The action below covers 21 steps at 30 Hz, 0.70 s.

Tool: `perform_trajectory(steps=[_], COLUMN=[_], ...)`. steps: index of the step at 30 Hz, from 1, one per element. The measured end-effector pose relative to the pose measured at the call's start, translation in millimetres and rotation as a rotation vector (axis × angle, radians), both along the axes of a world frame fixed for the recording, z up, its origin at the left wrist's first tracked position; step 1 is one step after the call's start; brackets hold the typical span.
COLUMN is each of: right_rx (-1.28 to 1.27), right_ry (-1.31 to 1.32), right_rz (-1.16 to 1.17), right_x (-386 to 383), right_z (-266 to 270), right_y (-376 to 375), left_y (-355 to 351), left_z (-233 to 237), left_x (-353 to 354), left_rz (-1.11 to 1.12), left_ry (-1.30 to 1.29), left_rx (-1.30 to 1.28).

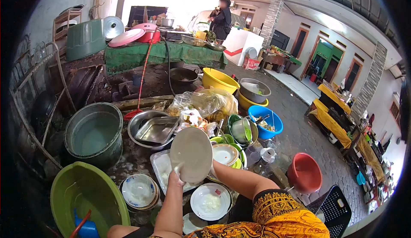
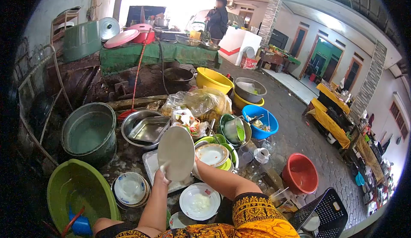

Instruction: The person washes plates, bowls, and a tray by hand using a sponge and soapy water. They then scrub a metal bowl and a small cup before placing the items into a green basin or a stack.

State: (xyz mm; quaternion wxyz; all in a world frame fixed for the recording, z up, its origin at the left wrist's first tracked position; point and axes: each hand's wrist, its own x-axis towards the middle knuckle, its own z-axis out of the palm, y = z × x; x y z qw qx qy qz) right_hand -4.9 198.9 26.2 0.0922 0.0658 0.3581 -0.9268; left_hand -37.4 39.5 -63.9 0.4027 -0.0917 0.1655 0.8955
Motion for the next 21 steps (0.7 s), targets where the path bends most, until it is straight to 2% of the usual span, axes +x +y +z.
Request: perform_trajectory(steps=[7,10,13,14,16,17,18,20,21], right_rx=[0.246,0.339,0.297,0.34,0.432,0.397,0.438,0.449,0.587], right_ry=[0.045,0.053,0.052,0.027,-0.059,-0.079,-0.093,-0.34,-0.374], right_rz=[0.116,0.165,0.135,0.018,-0.202,-0.161,-0.113,-0.183,-0.249], right_x=[-2.1,0.9,16.7,19.2,22.4,8.5,12.4,20.1,22.9], right_z=[4.6,0.0,4.4,26.9,60.0,34.2,45.1,50.1,42.7], right_y=[-9.2,-15.5,1.8,3.7,9.6,46.5,62.3,88.6,94.9], left_y=[-30.7,-40.4,-55.1,-62.2,-75.0,-81.1,-89.6,-103.1,-109.3], left_z=[7.5,-27.3,-32.6,-31.3,-32.8,-60.8,-54.0,-56.3,-64.1], left_x=[-14.5,-32.5,-36.7,-35.5,-39.4,-48.0,-46.2,-46.6,-45.8], left_rz=[0.108,0.117,0.311,0.304,0.511,0.597,0.653,0.842,0.891], left_ry=[-0.004,0.051,0.177,0.135,0.088,0.034,-0.063,-0.216,-0.298], left_rx=[-0.158,-0.151,-0.215,-0.253,-0.305,-0.323,-0.456,-0.579,-0.678])
